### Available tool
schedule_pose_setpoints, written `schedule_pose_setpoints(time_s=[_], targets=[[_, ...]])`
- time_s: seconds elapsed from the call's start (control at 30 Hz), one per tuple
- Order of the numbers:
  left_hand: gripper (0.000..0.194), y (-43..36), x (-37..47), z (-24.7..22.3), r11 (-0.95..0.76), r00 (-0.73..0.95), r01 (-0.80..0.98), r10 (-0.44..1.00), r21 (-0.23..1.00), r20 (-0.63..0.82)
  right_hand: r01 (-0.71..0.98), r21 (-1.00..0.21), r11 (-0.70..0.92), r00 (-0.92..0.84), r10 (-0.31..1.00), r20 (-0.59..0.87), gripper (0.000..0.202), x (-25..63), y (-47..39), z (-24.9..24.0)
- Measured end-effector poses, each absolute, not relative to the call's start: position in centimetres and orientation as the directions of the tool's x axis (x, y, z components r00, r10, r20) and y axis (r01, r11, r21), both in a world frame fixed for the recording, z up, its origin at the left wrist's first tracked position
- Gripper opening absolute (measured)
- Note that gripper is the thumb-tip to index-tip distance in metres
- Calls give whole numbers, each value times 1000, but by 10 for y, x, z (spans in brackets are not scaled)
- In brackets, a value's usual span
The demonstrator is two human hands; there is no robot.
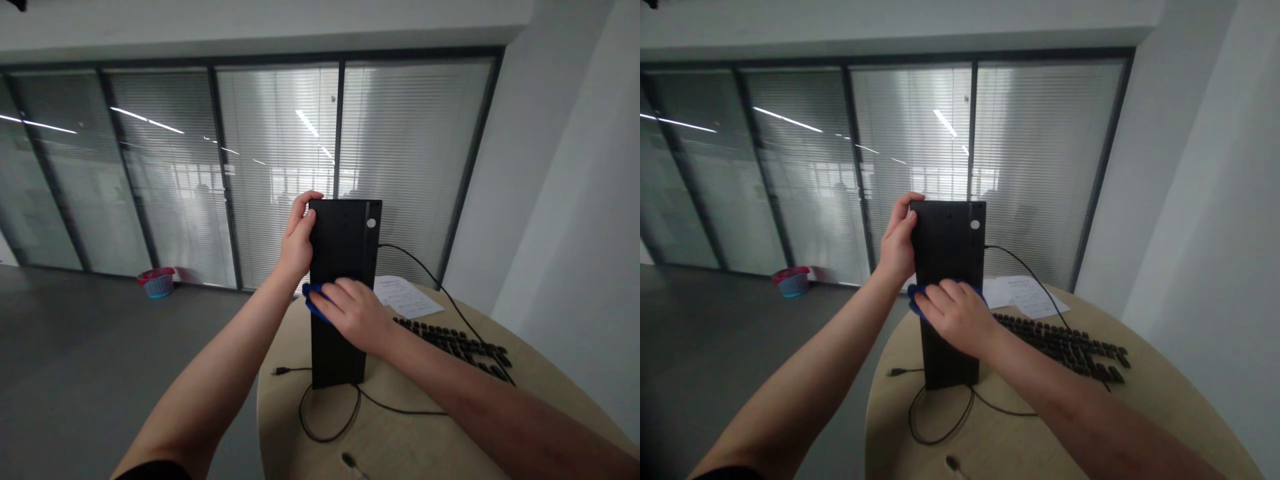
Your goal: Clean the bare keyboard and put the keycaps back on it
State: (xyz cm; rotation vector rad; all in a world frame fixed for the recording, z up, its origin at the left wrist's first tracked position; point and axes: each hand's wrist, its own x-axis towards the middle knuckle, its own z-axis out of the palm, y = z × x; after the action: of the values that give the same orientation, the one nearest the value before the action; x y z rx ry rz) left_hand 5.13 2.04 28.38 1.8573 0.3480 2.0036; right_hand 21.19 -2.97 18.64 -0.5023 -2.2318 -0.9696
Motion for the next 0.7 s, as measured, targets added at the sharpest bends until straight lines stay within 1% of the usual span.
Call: schedule_pose_setpoints(time_s=[0.13,0.23,0.37,0.53,0.63,0.7], targets=[[32,21,54,284,-885,-26,-168,444,434,896,396,506,766,-838,76,541,20,211,-29,103],[32,21,55,283,-891,-27,-172,431,421,902,336,496,801,-894,104,437,16,211,-33,63],[35,26,53,282,-908,-52,-101,413,407,909,350,461,816,-908,172,383,14,213,-36,53],[47,34,52,280,-923,-64,-92,379,373,923,314,471,825,-923,149,355,15,219,-34,55],[52,36,56,280,-904,-35,-145,411,403,911,362,411,837,-894,187,406,15,231,-38,51],[54,37,58,281,-888,-17,-168,437,428,899,444,311,840,-828,252,501,18,242,-46,48]])
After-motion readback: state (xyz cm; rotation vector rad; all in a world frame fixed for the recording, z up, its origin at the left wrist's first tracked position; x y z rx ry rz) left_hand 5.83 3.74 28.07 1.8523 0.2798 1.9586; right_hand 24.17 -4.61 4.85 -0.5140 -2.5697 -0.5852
